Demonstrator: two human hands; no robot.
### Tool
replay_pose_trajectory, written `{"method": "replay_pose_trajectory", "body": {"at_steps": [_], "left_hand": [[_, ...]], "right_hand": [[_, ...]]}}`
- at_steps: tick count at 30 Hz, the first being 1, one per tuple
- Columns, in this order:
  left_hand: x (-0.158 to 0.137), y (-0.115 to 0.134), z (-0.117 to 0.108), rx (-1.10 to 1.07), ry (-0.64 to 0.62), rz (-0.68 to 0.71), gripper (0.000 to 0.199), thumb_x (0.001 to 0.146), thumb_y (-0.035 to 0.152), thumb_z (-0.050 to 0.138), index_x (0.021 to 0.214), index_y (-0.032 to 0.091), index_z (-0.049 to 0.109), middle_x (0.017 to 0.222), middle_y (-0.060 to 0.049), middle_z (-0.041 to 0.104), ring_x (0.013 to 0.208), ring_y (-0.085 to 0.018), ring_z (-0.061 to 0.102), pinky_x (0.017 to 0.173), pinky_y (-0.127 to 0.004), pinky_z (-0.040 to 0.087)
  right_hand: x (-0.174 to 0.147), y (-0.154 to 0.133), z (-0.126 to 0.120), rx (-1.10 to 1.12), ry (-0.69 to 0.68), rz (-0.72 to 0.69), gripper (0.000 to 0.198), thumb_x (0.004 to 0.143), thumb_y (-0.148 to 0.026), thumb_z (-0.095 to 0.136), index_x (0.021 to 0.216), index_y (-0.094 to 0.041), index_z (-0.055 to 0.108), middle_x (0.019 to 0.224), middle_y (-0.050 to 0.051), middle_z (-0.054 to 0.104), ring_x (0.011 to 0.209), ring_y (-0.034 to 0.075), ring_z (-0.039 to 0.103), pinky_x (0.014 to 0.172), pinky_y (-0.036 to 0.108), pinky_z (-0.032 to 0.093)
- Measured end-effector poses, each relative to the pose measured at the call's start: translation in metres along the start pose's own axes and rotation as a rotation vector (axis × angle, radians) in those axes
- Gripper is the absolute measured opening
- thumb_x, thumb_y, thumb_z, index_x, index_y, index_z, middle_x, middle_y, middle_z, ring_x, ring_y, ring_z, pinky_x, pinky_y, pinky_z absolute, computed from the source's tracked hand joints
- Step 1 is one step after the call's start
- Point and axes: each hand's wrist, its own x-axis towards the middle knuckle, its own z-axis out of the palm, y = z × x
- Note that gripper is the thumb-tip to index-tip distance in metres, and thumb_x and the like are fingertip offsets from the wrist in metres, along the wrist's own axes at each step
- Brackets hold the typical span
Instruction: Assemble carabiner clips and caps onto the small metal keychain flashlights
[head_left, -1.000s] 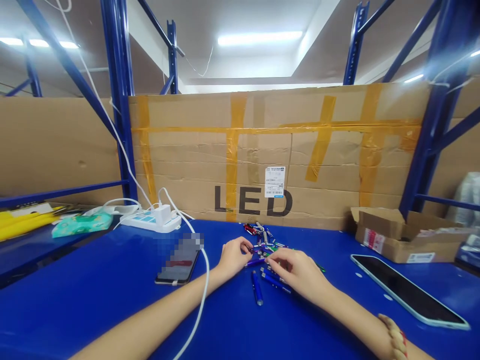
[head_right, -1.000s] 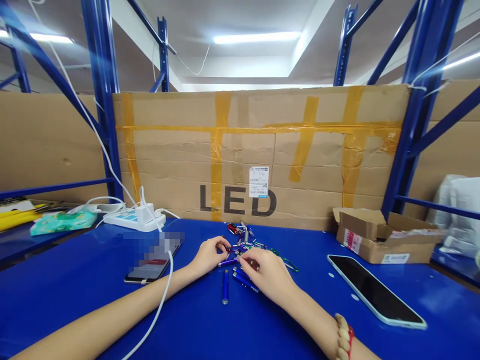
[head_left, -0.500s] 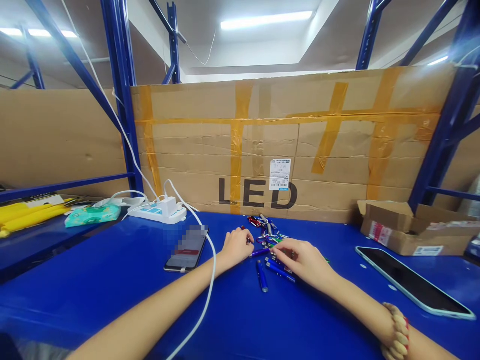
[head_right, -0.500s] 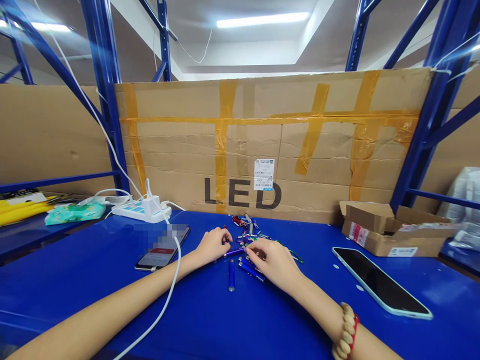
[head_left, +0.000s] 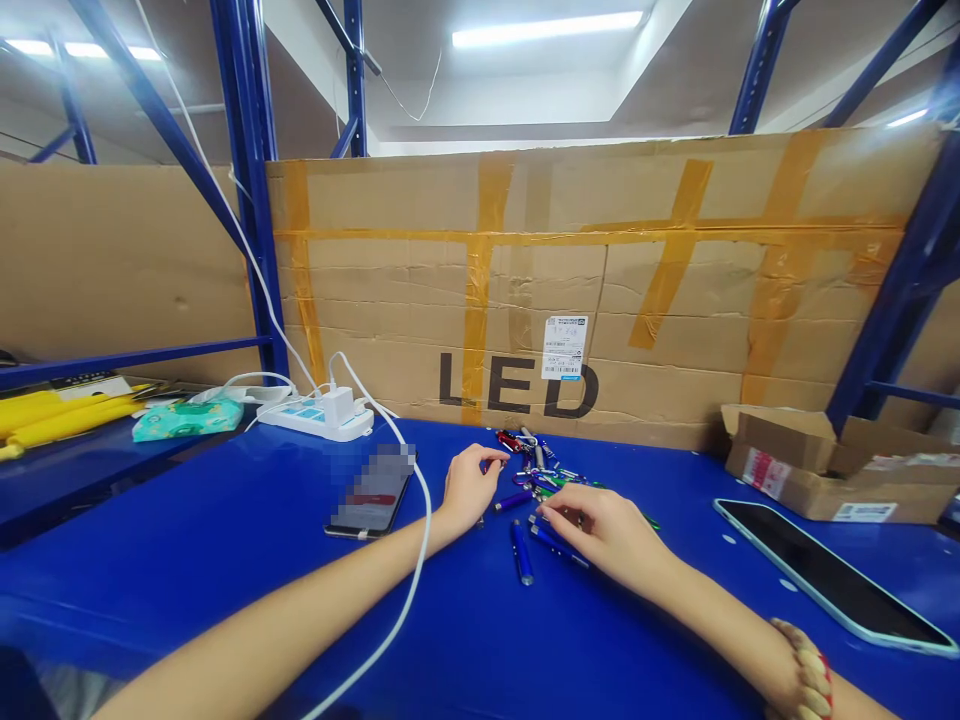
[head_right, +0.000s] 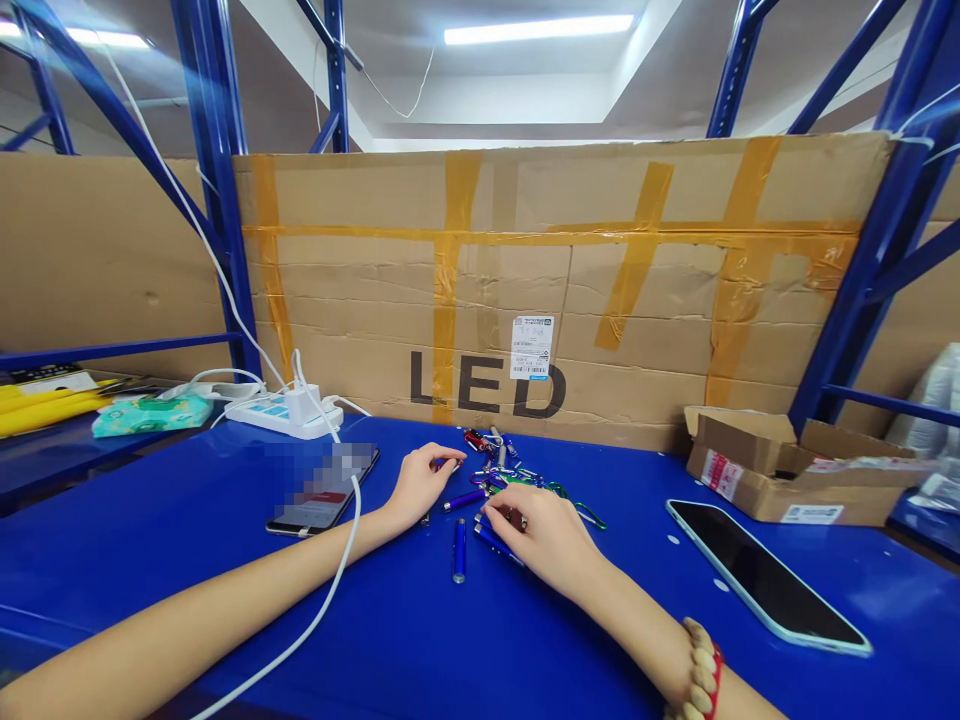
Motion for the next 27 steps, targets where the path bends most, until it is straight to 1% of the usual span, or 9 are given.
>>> {"method": "replay_pose_trajectory", "body": {"at_steps": [3, 8, 12, 15, 17, 19, 21, 23, 27], "left_hand": [[-0.003, 0.006, -0.001, -0.073, 0.084, 0.052, 0.021, 0.080, 0.013, 0.051, 0.085, 0.021, 0.070, 0.085, -0.002, 0.068, 0.082, -0.016, 0.059, 0.082, -0.032, 0.044], [-0.007, 0.012, 0.000, -0.231, 0.128, 0.143, 0.025, 0.084, 0.011, 0.042, 0.085, 0.020, 0.066, 0.088, -0.002, 0.063, 0.080, -0.013, 0.058, 0.076, -0.026, 0.046], [-0.013, 0.016, -0.002, -0.204, 0.196, 0.282, 0.026, 0.086, 0.010, 0.038, 0.080, 0.018, 0.061, 0.085, -0.003, 0.058, 0.080, -0.011, 0.057, 0.074, -0.023, 0.046], [-0.021, 0.020, -0.003, -0.056, 0.095, 0.620, 0.026, 0.087, 0.012, 0.037, 0.082, 0.020, 0.061, 0.089, -0.003, 0.059, 0.080, -0.010, 0.057, 0.071, -0.020, 0.046], [-0.026, 0.022, -0.002, 0.065, 0.010, 0.913, 0.026, 0.088, 0.016, 0.037, 0.082, 0.021, 0.062, 0.088, -0.003, 0.061, 0.079, -0.011, 0.057, 0.069, -0.020, 0.045], [-0.029, 0.024, -0.002, 0.172, -0.059, 1.064, 0.028, 0.089, 0.019, 0.035, 0.081, 0.022, 0.062, 0.085, -0.002, 0.062, 0.078, -0.012, 0.057, 0.068, -0.022, 0.045], [-0.030, 0.026, -0.003, 0.244, -0.112, 1.046, 0.031, 0.090, 0.019, 0.031, 0.084, 0.022, 0.061, 0.084, -0.003, 0.062, 0.078, -0.012, 0.056, 0.069, -0.024, 0.044], [-0.030, 0.029, -0.005, 0.269, -0.139, 0.959, 0.030, 0.090, 0.019, 0.029, 0.091, 0.020, 0.059, 0.085, -0.005, 0.061, 0.079, -0.014, 0.056, 0.072, -0.025, 0.045], [-0.029, 0.034, -0.008, 0.246, -0.125, 0.758, 0.028, 0.089, 0.026, 0.032, 0.111, 0.017, 0.048, 0.099, -0.008, 0.058, 0.092, -0.017, 0.055, 0.080, -0.029, 0.046]], "right_hand": [[-0.001, -0.002, -0.001, 0.000, -0.010, -0.018, 0.027, 0.086, -0.032, 0.042, 0.083, -0.025, 0.068, 0.083, 0.000, 0.069, 0.066, 0.014, 0.060, 0.058, 0.024, 0.042], [-0.003, -0.006, 0.000, -0.012, -0.018, -0.044, 0.027, 0.086, -0.031, 0.041, 0.081, -0.025, 0.067, 0.081, 0.000, 0.069, 0.066, 0.014, 0.061, 0.057, 0.023, 0.042], [-0.002, -0.004, 0.001, 0.028, 0.016, 0.046, 0.028, 0.085, -0.034, 0.043, 0.105, -0.027, 0.060, 0.077, -0.002, 0.068, 0.057, 0.012, 0.060, 0.053, 0.023, 0.043], [-0.002, -0.001, 0.000, 0.042, 0.059, 0.093, 0.044, 0.081, -0.037, 0.048, 0.124, -0.026, 0.047, 0.074, -0.003, 0.067, 0.055, 0.013, 0.059, 0.053, 0.023, 0.044], [-0.002, 0.001, -0.001, 0.029, 0.066, 0.084, 0.046, 0.077, -0.034, 0.052, 0.122, -0.026, 0.048, 0.074, -0.003, 0.067, 0.058, 0.014, 0.060, 0.054, 0.023, 0.044], [-0.003, 0.002, -0.001, 0.011, 0.039, 0.043, 0.037, 0.074, -0.030, 0.053, 0.111, -0.027, 0.057, 0.074, -0.002, 0.068, 0.060, 0.015, 0.060, 0.055, 0.024, 0.043], [-0.003, 0.002, 0.001, -0.010, 0.014, 0.002, 0.023, 0.075, -0.030, 0.050, 0.093, -0.025, 0.064, 0.069, 0.000, 0.068, 0.058, 0.016, 0.059, 0.053, 0.024, 0.041], [-0.003, 0.002, 0.003, -0.022, 0.034, -0.004, 0.022, 0.078, -0.032, 0.045, 0.082, -0.025, 0.066, 0.063, 0.001, 0.066, 0.055, 0.016, 0.058, 0.051, 0.025, 0.039], [-0.001, 0.007, 0.004, 0.048, 0.162, 0.094, 0.028, 0.080, -0.032, 0.044, 0.098, -0.026, 0.065, 0.068, 0.001, 0.068, 0.051, 0.015, 0.055, 0.052, 0.026, 0.041]]}}
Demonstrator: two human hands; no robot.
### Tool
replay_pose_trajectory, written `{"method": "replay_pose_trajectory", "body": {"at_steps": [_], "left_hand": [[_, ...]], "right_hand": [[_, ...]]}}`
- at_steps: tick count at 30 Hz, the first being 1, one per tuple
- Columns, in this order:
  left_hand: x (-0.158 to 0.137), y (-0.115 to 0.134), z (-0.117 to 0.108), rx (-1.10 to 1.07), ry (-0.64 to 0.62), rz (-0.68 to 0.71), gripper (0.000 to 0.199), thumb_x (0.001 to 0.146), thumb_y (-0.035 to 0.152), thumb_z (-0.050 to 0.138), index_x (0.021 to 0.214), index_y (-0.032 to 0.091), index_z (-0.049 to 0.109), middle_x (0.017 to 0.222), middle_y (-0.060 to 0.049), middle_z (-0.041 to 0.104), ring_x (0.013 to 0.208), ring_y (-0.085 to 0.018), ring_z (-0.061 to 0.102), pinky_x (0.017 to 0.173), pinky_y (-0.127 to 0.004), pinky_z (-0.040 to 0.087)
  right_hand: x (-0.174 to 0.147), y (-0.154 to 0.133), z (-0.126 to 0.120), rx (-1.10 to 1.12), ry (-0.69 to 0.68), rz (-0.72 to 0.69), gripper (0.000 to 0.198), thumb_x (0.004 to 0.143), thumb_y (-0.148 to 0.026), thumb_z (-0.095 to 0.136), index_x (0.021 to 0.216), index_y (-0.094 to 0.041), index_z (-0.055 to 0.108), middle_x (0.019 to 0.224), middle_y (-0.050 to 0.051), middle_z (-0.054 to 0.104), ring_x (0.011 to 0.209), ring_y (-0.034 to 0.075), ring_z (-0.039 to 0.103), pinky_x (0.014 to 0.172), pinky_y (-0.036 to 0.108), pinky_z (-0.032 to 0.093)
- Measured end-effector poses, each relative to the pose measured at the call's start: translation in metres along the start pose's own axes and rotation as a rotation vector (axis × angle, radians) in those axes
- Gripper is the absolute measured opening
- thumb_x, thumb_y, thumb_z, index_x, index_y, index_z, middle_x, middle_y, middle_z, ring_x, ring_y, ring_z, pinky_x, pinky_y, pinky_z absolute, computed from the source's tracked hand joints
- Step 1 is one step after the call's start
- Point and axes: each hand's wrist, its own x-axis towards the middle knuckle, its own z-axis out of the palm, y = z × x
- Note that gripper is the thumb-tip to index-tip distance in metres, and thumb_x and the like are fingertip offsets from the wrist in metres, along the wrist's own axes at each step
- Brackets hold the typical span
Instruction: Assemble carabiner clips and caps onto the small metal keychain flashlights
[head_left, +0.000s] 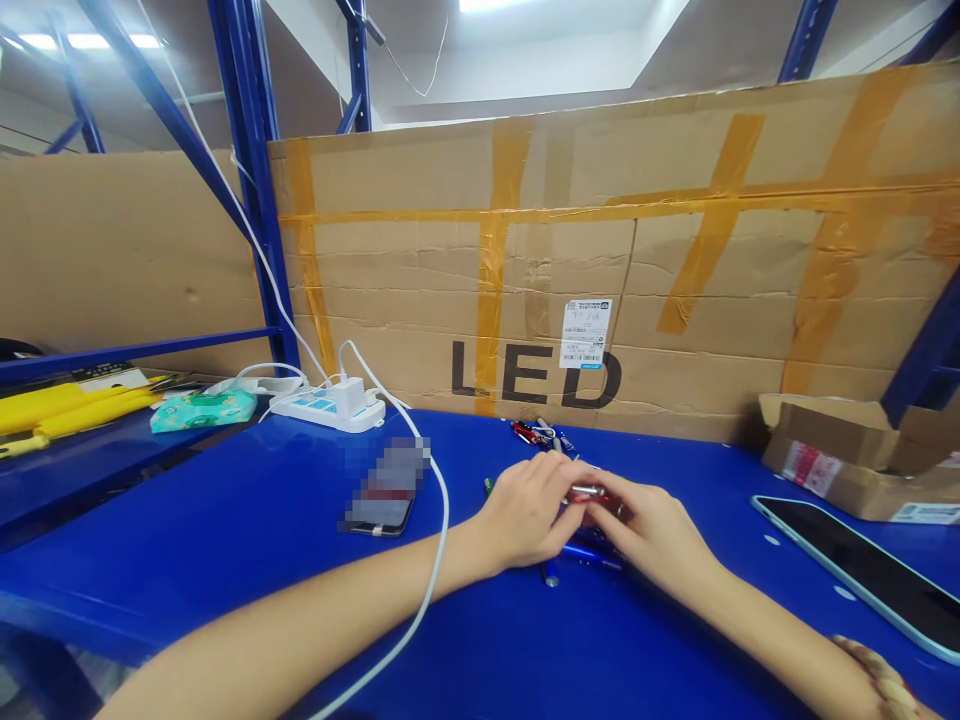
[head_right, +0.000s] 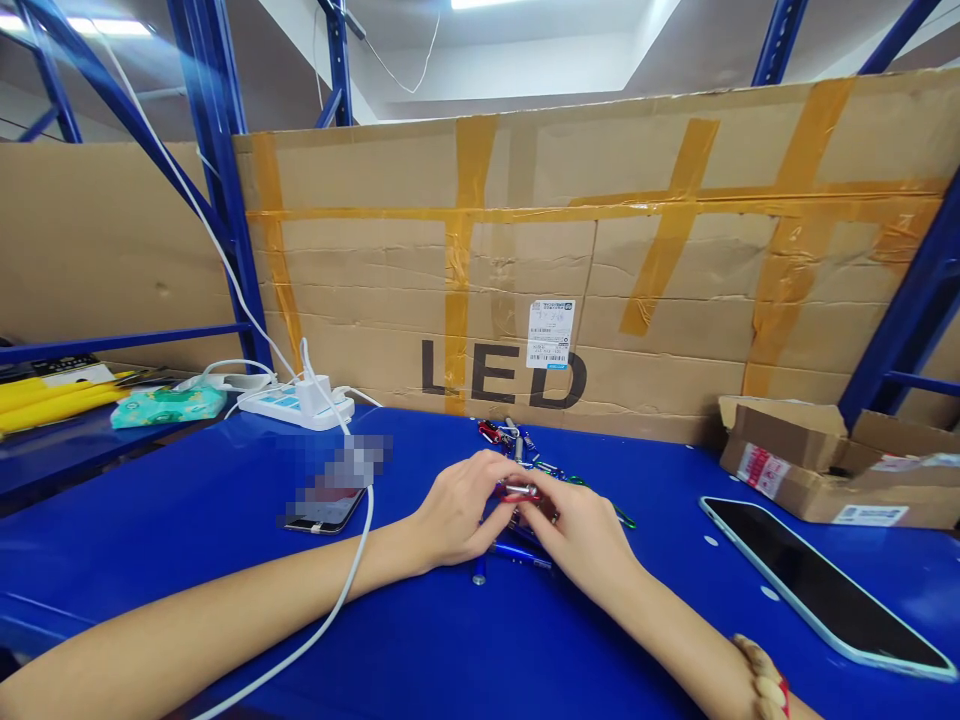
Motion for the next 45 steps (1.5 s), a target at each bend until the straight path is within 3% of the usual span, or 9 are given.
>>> {"method": "replay_pose_trajectory", "body": {"at_steps": [4, 9, 13, 22, 28, 31, 37, 40, 45], "left_hand": [[0.003, 0.003, 0.001, 0.159, -0.150, -0.213, 0.040, 0.088, 0.040, 0.033, 0.118, 0.016, 0.043, 0.109, -0.012, 0.054, 0.100, -0.024, 0.051, 0.076, -0.034, 0.048], [0.004, 0.004, 0.004, 0.362, -0.320, -0.501, 0.047, 0.087, 0.051, 0.029, 0.109, 0.014, 0.050, 0.109, -0.016, 0.050, 0.089, -0.028, 0.055, 0.065, -0.035, 0.047], [0.003, 0.002, 0.004, 0.358, -0.392, -0.589, 0.046, 0.088, 0.047, 0.028, 0.105, 0.012, 0.052, 0.109, -0.017, 0.051, 0.085, -0.029, 0.058, 0.065, -0.037, 0.047], [0.002, 0.000, 0.003, -0.047, -0.263, -0.493, 0.020, 0.089, 0.029, 0.031, 0.097, 0.022, 0.049, 0.102, -0.004, 0.052, 0.081, -0.017, 0.059, 0.066, -0.029, 0.047], [0.002, 0.002, 0.001, -0.199, -0.165, -0.452, 0.011, 0.082, 0.027, 0.043, 0.091, 0.022, 0.047, 0.092, 0.000, 0.052, 0.062, -0.011, 0.053, 0.058, -0.025, 0.045], [0.001, 0.004, -0.004, -0.124, -0.167, -0.261, 0.012, 0.080, 0.030, 0.044, 0.076, 0.020, 0.050, 0.082, 0.000, 0.051, 0.064, -0.011, 0.052, 0.056, -0.023, 0.042], [-0.003, 0.008, 0.000, -0.027, -0.194, 0.338, 0.028, 0.075, 0.039, 0.048, 0.056, 0.019, 0.053, 0.060, -0.003, 0.053, 0.057, -0.013, 0.050, 0.049, -0.024, 0.039], [-0.004, 0.008, 0.006, 0.025, -0.210, 0.348, 0.034, 0.081, 0.034, 0.043, 0.052, 0.020, 0.055, 0.049, -0.003, 0.052, 0.051, -0.013, 0.050, 0.044, -0.024, 0.036], [-0.004, 0.003, 0.011, 0.012, -0.185, 0.254, 0.037, 0.086, 0.029, 0.040, 0.054, 0.018, 0.056, 0.053, -0.002, 0.057, 0.051, -0.010, 0.053, 0.044, -0.022, 0.036]], "right_hand": [[0.003, 0.005, -0.001, 0.199, 0.051, 0.113, 0.031, 0.084, -0.039, 0.041, 0.104, -0.025, 0.060, 0.063, 0.000, 0.063, 0.050, 0.014, 0.053, 0.049, 0.025, 0.041], [0.004, 0.000, -0.001, 0.525, 0.051, 0.203, 0.046, 0.083, -0.051, 0.042, 0.111, -0.018, 0.055, 0.063, 0.001, 0.059, 0.046, 0.012, 0.051, 0.046, 0.026, 0.042], [0.004, -0.006, -0.002, 0.643, 0.024, 0.239, 0.047, 0.076, -0.052, 0.049, 0.105, -0.016, 0.057, 0.061, 0.000, 0.058, 0.044, 0.011, 0.048, 0.043, 0.024, 0.040], [0.006, -0.007, 0.000, 0.784, 0.012, 0.316, 0.051, 0.070, -0.060, 0.053, 0.097, -0.017, 0.056, 0.065, 0.000, 0.056, 0.042, 0.009, 0.048, 0.039, 0.022, 0.037], [0.005, -0.012, -0.003, 0.833, 0.147, 0.351, 0.054, 0.071, -0.063, 0.051, 0.104, -0.020, 0.053, 0.076, 0.001, 0.054, 0.045, 0.008, 0.049, 0.038, 0.021, 0.037], [0.005, -0.010, -0.004, 0.877, 0.247, 0.356, 0.052, 0.071, -0.060, 0.053, 0.105, -0.021, 0.052, 0.077, 0.001, 0.053, 0.045, 0.008, 0.048, 0.037, 0.020, 0.036], [0.005, -0.009, -0.005, 0.872, 0.281, 0.346, 0.047, 0.074, -0.058, 0.050, 0.104, -0.022, 0.052, 0.080, 0.001, 0.052, 0.045, 0.007, 0.046, 0.036, 0.020, 0.034], [0.005, -0.012, -0.005, 0.859, 0.232, 0.344, 0.047, 0.074, -0.060, 0.047, 0.102, -0.021, 0.053, 0.077, 0.001, 0.051, 0.045, 0.007, 0.046, 0.036, 0.020, 0.034], [0.005, -0.014, -0.004, 0.878, 0.181, 0.353, 0.047, 0.073, -0.061, 0.051, 0.097, -0.021, 0.057, 0.072, -0.001, 0.049, 0.044, 0.007, 0.045, 0.037, 0.020, 0.034]]}}
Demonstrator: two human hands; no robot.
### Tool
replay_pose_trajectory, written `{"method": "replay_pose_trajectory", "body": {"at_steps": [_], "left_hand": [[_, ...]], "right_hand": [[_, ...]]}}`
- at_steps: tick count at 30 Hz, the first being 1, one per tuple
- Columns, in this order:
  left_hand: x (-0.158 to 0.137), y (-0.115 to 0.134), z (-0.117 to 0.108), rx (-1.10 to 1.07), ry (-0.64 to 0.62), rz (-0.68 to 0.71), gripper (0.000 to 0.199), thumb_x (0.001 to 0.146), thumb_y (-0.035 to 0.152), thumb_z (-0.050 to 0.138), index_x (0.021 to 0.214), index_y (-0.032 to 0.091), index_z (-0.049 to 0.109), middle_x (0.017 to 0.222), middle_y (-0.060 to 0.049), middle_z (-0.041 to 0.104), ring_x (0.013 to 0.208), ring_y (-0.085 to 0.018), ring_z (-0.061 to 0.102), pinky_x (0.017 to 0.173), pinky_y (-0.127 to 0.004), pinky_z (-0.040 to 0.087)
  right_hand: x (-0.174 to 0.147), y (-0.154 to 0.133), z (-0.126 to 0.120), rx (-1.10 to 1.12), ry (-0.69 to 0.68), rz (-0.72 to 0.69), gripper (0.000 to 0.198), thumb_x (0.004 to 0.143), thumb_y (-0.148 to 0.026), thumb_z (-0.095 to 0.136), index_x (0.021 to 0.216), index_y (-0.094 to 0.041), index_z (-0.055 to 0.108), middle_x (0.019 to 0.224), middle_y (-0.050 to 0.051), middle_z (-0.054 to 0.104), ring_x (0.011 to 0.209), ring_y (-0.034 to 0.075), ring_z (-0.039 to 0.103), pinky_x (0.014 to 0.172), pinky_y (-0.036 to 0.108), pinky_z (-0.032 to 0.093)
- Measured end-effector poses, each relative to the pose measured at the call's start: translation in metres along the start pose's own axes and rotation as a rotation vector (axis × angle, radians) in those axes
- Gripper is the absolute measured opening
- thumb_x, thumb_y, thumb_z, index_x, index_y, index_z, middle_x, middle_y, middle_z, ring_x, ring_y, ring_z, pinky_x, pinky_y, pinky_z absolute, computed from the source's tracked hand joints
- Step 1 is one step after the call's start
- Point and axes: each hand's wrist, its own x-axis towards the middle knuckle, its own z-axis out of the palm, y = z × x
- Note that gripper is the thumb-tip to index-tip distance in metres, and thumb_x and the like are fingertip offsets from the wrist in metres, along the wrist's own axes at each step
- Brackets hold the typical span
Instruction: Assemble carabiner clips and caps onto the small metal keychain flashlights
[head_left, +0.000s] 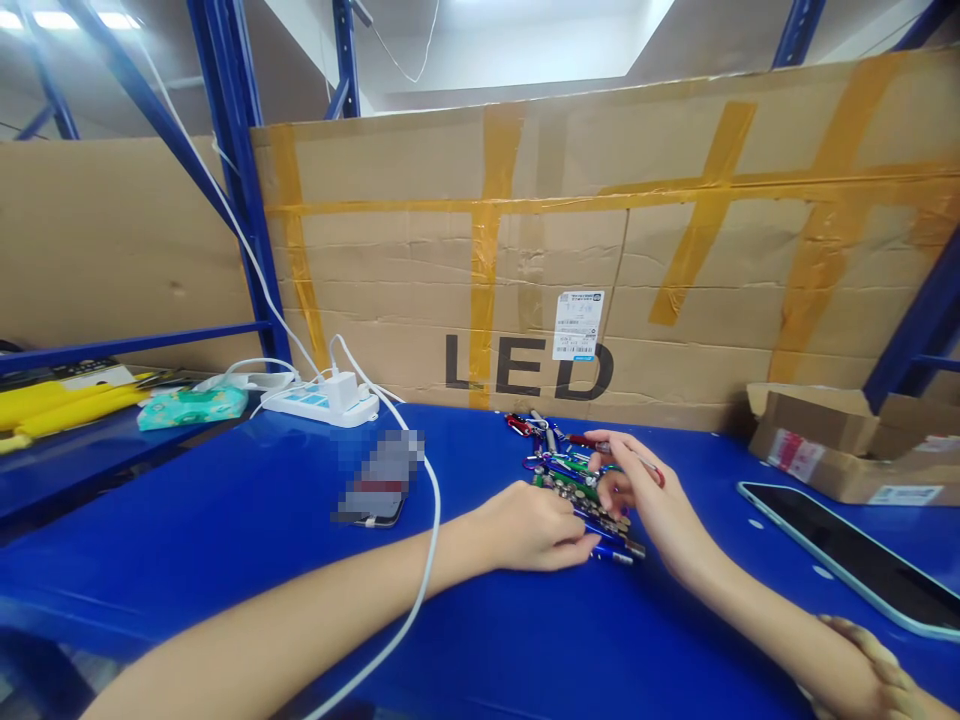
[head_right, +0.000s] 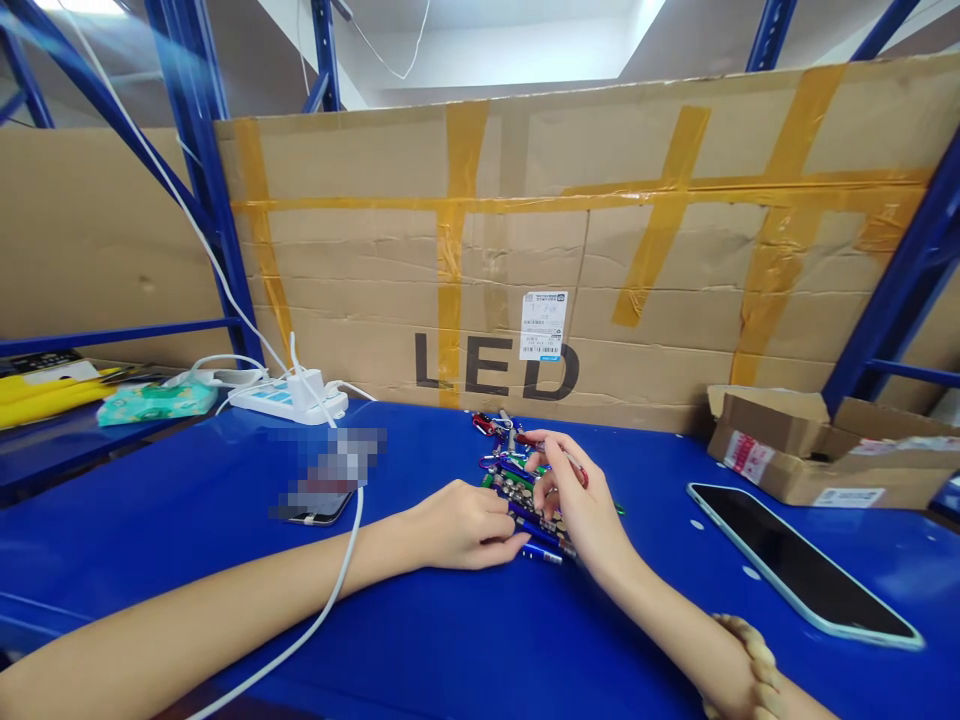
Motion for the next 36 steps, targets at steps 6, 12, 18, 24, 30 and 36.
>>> {"method": "replay_pose_trajectory", "body": {"at_steps": [6, 12, 18, 24, 30, 36], "left_hand": [[0.003, 0.006, -0.010, -0.187, 0.314, -0.357, 0.021, 0.080, 0.021, 0.045, 0.060, 0.019, 0.049, 0.055, 0.001, 0.055, 0.055, -0.010, 0.051, 0.055, -0.022, 0.041], [0.006, 0.004, -0.013, -0.247, 0.397, -0.535, 0.024, 0.076, 0.028, 0.055, 0.099, 0.019, 0.051, 0.097, -0.005, 0.058, 0.092, -0.017, 0.051, 0.080, -0.031, 0.044], [0.007, 0.002, -0.011, -0.233, 0.227, -0.439, 0.022, 0.087, 0.033, 0.045, 0.078, 0.018, 0.058, 0.089, -0.005, 0.057, 0.085, -0.016, 0.050, 0.078, -0.031, 0.042], [0.008, -0.003, -0.006, -0.302, 0.265, -0.527, 0.023, 0.091, 0.030, 0.036, 0.084, 0.018, 0.054, 0.084, -0.003, 0.056, 0.083, -0.016, 0.051, 0.077, -0.029, 0.042], [0.006, -0.004, -0.005, -0.407, 0.311, -0.656, 0.022, 0.092, 0.025, 0.034, 0.109, 0.022, 0.046, 0.105, -0.003, 0.058, 0.097, -0.016, 0.055, 0.086, -0.029, 0.042], [0.008, 0.001, -0.011, -0.386, 0.298, -0.699, 0.022, 0.092, 0.033, 0.034, 0.103, 0.022, 0.048, 0.094, -0.002, 0.059, 0.089, -0.015, 0.056, 0.082, -0.028, 0.042]], "right_hand": [[0.000, 0.000, 0.000, 0.063, -0.002, 0.017, 0.051, 0.073, -0.057, 0.055, 0.101, -0.015, 0.064, 0.056, -0.005, 0.036, 0.044, 0.007, 0.035, 0.038, 0.020, 0.031], [-0.005, -0.004, 0.002, 0.087, -0.140, 0.013, 0.052, 0.078, -0.055, 0.051, 0.109, -0.015, 0.065, 0.055, -0.006, 0.020, 0.047, 0.007, 0.022, 0.039, 0.019, 0.027], [-0.006, -0.001, 0.001, 0.070, -0.245, 0.063, 0.052, 0.077, -0.055, 0.053, 0.105, -0.013, 0.067, 0.055, -0.007, 0.016, 0.047, 0.007, 0.019, 0.039, 0.018, 0.024], [0.004, 0.005, -0.006, 0.127, -0.182, 0.074, 0.047, 0.073, -0.052, 0.059, 0.102, -0.016, 0.067, 0.053, -0.005, 0.039, 0.043, 0.005, 0.031, 0.039, 0.019, 0.027], [0.006, 0.005, -0.005, 0.065, -0.080, 0.090, 0.047, 0.065, -0.050, 0.067, 0.097, -0.015, 0.068, 0.055, -0.004, 0.049, 0.043, 0.005, 0.037, 0.038, 0.019, 0.030], [0.007, 0.004, -0.006, -0.040, 0.002, -0.016, 0.042, 0.064, -0.048, 0.067, 0.090, -0.016, 0.070, 0.054, -0.001, 0.056, 0.046, 0.008, 0.043, 0.037, 0.019, 0.034]]}}
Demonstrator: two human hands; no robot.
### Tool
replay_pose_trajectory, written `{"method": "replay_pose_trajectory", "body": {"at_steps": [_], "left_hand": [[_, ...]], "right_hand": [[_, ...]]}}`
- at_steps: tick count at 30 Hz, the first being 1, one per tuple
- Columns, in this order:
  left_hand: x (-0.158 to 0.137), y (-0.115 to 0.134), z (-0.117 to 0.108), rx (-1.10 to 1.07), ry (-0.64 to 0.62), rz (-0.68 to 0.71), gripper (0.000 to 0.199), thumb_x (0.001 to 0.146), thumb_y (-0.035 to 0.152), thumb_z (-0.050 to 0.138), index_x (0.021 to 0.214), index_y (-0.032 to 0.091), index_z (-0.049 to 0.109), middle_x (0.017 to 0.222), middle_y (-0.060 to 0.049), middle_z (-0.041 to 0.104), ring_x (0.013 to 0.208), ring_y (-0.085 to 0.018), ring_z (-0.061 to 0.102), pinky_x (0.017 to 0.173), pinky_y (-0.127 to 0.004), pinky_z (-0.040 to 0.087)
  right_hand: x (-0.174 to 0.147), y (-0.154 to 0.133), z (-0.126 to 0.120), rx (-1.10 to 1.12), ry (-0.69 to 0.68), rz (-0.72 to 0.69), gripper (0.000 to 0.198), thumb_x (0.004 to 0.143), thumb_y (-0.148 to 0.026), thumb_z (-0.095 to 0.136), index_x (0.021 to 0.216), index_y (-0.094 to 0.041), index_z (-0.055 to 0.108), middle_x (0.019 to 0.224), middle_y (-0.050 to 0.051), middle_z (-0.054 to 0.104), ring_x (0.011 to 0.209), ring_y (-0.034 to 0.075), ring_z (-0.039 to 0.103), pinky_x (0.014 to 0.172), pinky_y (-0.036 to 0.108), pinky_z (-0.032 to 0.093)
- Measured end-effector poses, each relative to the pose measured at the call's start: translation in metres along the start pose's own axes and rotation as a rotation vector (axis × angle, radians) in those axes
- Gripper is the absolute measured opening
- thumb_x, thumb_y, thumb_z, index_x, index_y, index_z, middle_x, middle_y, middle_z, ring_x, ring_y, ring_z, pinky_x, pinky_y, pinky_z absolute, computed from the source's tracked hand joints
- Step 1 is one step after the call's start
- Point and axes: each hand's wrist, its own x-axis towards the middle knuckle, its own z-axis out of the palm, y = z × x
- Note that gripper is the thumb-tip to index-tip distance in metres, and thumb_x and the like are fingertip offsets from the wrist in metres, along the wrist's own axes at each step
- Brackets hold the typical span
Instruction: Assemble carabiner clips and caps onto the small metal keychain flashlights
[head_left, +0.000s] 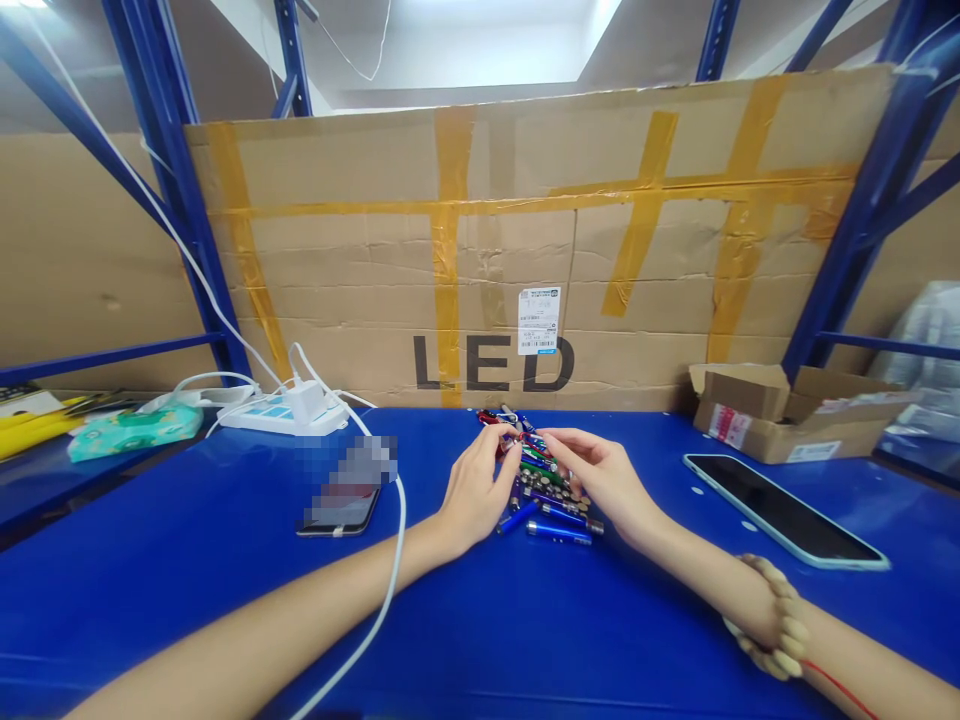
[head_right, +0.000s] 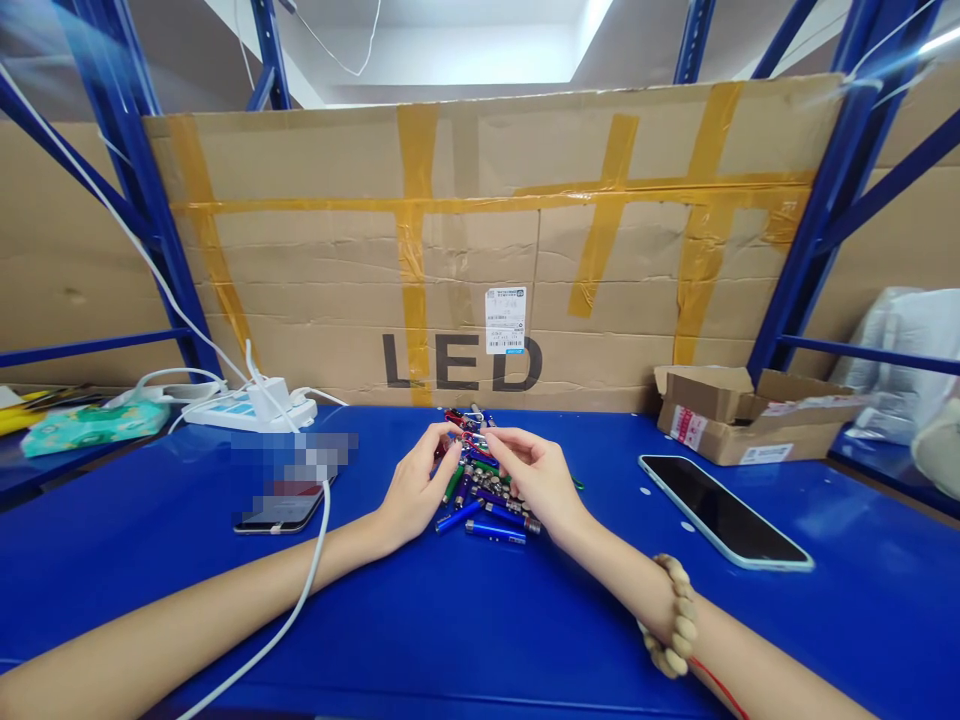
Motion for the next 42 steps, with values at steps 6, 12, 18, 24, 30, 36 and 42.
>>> {"method": "replay_pose_trajectory", "body": {"at_steps": [6, 12, 18, 24, 30, 36, 42], "left_hand": [[0.0011, -0.0007, -0.0001, 0.063, -0.024, 0.007, 0.024, 0.093, 0.034, 0.031, 0.090, 0.022, 0.051, 0.088, 0.000, 0.054, 0.083, -0.014, 0.055, 0.077, -0.026, 0.041], [0.0022, -0.0044, 0.0026, 0.060, -0.019, -0.019, 0.022, 0.092, 0.033, 0.032, 0.097, 0.022, 0.050, 0.095, -0.001, 0.055, 0.087, -0.015, 0.056, 0.079, -0.027, 0.042], [0.0026, -0.0065, 0.0042, -0.008, -0.003, -0.026, 0.020, 0.091, 0.032, 0.035, 0.101, 0.022, 0.049, 0.099, -0.002, 0.058, 0.092, -0.016, 0.056, 0.082, -0.029, 0.042], [0.0011, -0.0029, 0.0014, 0.005, -0.027, -0.033, 0.021, 0.092, 0.033, 0.031, 0.099, 0.023, 0.048, 0.098, -0.001, 0.059, 0.092, -0.016, 0.056, 0.082, -0.029, 0.042], [0.0013, -0.0042, 0.0020, 0.025, -0.006, -0.001, 0.024, 0.094, 0.030, 0.026, 0.099, 0.022, 0.048, 0.096, -0.002, 0.057, 0.092, -0.015, 0.054, 0.083, -0.028, 0.041], [0.0022, -0.0055, 0.0020, 0.061, 0.007, 0.068, 0.020, 0.092, 0.029, 0.034, 0.100, 0.021, 0.051, 0.098, -0.003, 0.055, 0.096, -0.016, 0.052, 0.085, -0.029, 0.041], [0.0016, -0.0046, 0.0013, 0.044, 0.039, 0.116, 0.016, 0.090, 0.023, 0.041, 0.100, 0.020, 0.053, 0.098, -0.003, 0.055, 0.095, -0.016, 0.052, 0.085, -0.029, 0.041]], "right_hand": [[0.0024, 0.0078, -0.0018, -0.046, 0.011, -0.119, 0.036, 0.064, -0.043, 0.069, 0.087, -0.016, 0.071, 0.077, 0.006, 0.069, 0.054, 0.012, 0.055, 0.042, 0.022, 0.045], [0.0018, 0.0083, -0.0039, -0.125, 0.058, -0.255, 0.026, 0.067, -0.038, 0.068, 0.083, -0.017, 0.072, 0.084, 0.007, 0.068, 0.069, 0.017, 0.062, 0.046, 0.023, 0.051], [-0.0003, 0.0066, -0.0024, -0.212, 0.034, -0.397, 0.018, 0.071, -0.035, 0.067, 0.080, -0.020, 0.072, 0.087, 0.007, 0.066, 0.083, 0.019, 0.062, 0.057, 0.024, 0.055], [0.0007, 0.0073, -0.0021, -0.229, 0.037, -0.370, 0.021, 0.072, -0.039, 0.065, 0.077, -0.020, 0.073, 0.088, 0.007, 0.065, 0.083, 0.019, 0.062, 0.059, 0.026, 0.056], [0.0024, 0.0072, -0.0013, -0.153, 0.025, -0.268, 0.027, 0.063, -0.045, 0.070, 0.070, -0.019, 0.073, 0.089, 0.008, 0.067, 0.079, 0.020, 0.063, 0.056, 0.027, 0.055], [0.0005, 0.0027, 0.0002, -0.022, -0.024, -0.064, 0.034, 0.061, -0.045, 0.072, 0.078, -0.015, 0.070, 0.076, 0.007, 0.070, 0.065, 0.017, 0.063, 0.051, 0.025, 0.052], [0.0037, 0.0092, -0.0038, -0.136, -0.065, -0.111, 0.037, 0.065, -0.044, 0.069, 0.088, -0.015, 0.069, 0.068, 0.004, 0.069, 0.062, 0.016, 0.062, 0.053, 0.026, 0.050]]}}
